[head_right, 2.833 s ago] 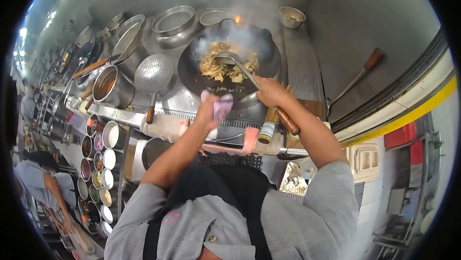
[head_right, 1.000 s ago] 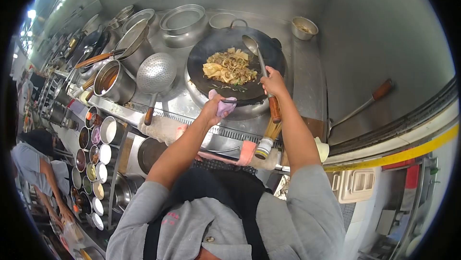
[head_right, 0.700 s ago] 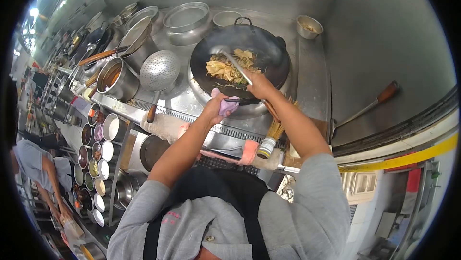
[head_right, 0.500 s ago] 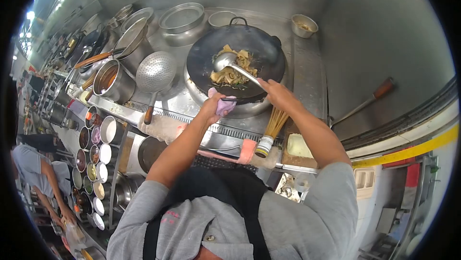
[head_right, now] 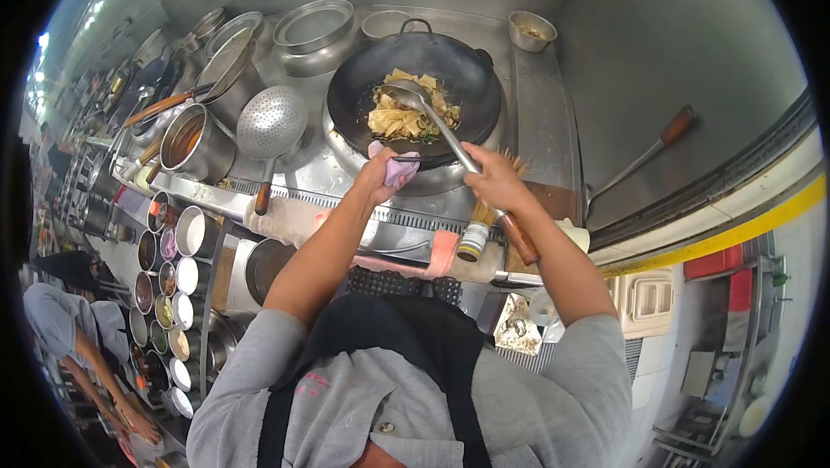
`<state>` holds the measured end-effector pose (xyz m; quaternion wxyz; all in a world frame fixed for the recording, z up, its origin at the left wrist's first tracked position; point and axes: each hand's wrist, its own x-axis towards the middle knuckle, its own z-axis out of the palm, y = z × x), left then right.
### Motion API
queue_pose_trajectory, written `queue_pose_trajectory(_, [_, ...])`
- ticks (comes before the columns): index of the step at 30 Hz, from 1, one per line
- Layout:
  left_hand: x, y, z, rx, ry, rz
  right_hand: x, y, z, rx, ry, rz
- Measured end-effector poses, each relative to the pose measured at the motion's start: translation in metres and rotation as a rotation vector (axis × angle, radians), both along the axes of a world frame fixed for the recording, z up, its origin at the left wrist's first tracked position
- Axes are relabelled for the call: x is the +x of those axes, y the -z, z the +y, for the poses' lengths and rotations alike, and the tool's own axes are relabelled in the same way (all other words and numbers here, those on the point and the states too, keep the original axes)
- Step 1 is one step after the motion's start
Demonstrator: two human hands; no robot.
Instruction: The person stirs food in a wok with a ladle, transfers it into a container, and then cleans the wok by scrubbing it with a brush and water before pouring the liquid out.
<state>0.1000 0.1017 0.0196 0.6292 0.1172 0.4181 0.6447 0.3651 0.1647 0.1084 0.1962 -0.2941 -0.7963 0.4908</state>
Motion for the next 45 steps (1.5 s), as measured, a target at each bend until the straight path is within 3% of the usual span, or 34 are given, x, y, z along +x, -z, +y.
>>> queue_pose_trajectory(6, [0.003,-0.004,-0.002,-0.003,-0.058,0.100,-0.026,-0.003,-0.004,0.306,-0.102,-0.106])
queue_pose_trajectory(12, [0.000,0.003,-0.001,0.035,0.026,0.095,-0.020,-0.035,-0.022,0.207,-0.047,-0.192])
queue_pose_trajectory(15, [0.002,0.000,0.000,0.018,0.008,0.087,-0.034,-0.015,-0.009,0.195,-0.092,-0.193])
queue_pose_trajectory(16, [0.001,0.002,0.000,0.013,0.008,0.090,-0.040,-0.002,-0.005,0.385,-0.089,-0.170])
queue_pose_trajectory(18, [0.000,0.001,0.000,0.005,-0.011,0.095,-0.038,0.009,-0.003,0.422,-0.027,-0.101])
queue_pose_trajectory(22, [-0.003,0.005,0.002,0.026,-0.001,0.089,-0.019,-0.027,-0.020,0.157,0.076,-0.119])
queue_pose_trajectory(25, [0.003,0.006,0.001,-0.004,-0.025,0.059,0.002,-0.044,-0.030,0.142,-0.029,-0.096])
queue_pose_trajectory(28, [0.030,-0.055,-0.024,0.002,-0.092,0.052,0.036,-0.087,-0.051,0.030,-0.212,-0.251])
queue_pose_trajectory(31, [0.036,-0.052,-0.040,-0.016,-0.076,-0.021,0.034,-0.092,-0.046,0.111,-0.259,-0.322])
queue_pose_trajectory(35, [0.045,-0.027,-0.071,0.103,-0.065,0.045,0.005,-0.021,0.002,0.714,-0.107,-0.241])
queue_pose_trajectory(37, [0.060,-0.008,-0.109,0.088,-0.029,0.020,0.006,-0.035,-0.012,0.628,-0.062,-0.228])
queue_pose_trajectory(39, [0.073,-0.046,-0.125,0.066,-0.091,0.040,0.014,-0.037,-0.017,0.582,-0.072,-0.227])
queue_pose_trajectory(40, [0.081,-0.054,-0.135,0.045,-0.122,0.039,0.016,-0.057,-0.028,0.420,-0.106,-0.265])
queue_pose_trajectory(43, [0.037,-0.060,-0.077,0.003,-0.005,-0.037,0.011,-0.095,-0.047,0.076,-0.153,-0.411])
queue_pose_trajectory(45, [0.025,-0.033,-0.059,-0.013,-0.041,-0.032,-0.004,-0.072,-0.032,0.299,-0.153,-0.344])
